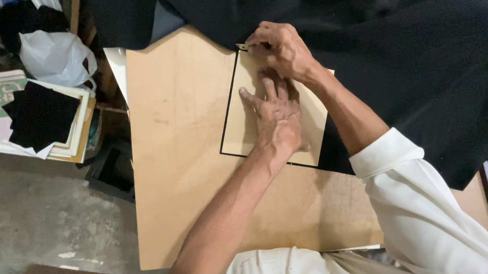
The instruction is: The person repeatedly places a tan cardboard square onto a black fabric square, aligns the edges, and uses a small white tool to press along the perimeter. The person flips the assembly over, repeats the alignment and pressing, and stacks the finished units on the table.
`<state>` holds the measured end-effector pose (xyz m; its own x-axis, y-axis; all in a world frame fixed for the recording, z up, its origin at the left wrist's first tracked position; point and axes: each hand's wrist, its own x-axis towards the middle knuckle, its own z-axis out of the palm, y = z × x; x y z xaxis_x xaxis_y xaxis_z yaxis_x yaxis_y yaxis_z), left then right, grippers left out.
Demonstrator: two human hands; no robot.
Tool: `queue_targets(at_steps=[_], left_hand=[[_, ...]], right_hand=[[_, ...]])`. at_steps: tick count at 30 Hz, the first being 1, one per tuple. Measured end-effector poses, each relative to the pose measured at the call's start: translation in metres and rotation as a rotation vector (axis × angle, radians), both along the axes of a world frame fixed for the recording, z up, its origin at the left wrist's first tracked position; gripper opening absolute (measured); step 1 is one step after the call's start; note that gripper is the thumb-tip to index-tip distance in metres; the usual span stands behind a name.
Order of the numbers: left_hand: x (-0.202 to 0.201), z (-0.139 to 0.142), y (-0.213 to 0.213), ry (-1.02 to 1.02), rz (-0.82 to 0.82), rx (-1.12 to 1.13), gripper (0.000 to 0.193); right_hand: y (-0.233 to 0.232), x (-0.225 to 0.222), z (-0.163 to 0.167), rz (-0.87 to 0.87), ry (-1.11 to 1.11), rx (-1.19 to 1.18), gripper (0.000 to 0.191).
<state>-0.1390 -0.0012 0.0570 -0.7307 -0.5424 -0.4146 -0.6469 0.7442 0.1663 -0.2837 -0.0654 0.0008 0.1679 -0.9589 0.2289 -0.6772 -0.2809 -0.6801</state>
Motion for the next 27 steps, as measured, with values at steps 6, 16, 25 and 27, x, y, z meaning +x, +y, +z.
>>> queue_targets(at_steps=[6,16,25,27], left_hand=[[-0.003,-0.01,-0.004,0.017,0.006,-0.008,0.133],[-0.002,-0.012,-0.008,0.026,-0.006,-0.006,0.128],[-0.003,-0.011,-0.011,-0.001,0.001,0.015,0.144],[-0.004,-0.012,-0.01,-0.015,-0.005,0.035,0.146]], right_hand=[[-0.01,0.0,-0.008,0.041,0.045,-0.046,0.021],[-0.016,-0.002,-0.014,0.083,0.128,-0.031,0.017],[-0.037,-0.005,-0.016,0.251,0.292,0.018,0.002],[-0.042,-0.007,-0.018,0.315,0.34,-0.008,0.003]])
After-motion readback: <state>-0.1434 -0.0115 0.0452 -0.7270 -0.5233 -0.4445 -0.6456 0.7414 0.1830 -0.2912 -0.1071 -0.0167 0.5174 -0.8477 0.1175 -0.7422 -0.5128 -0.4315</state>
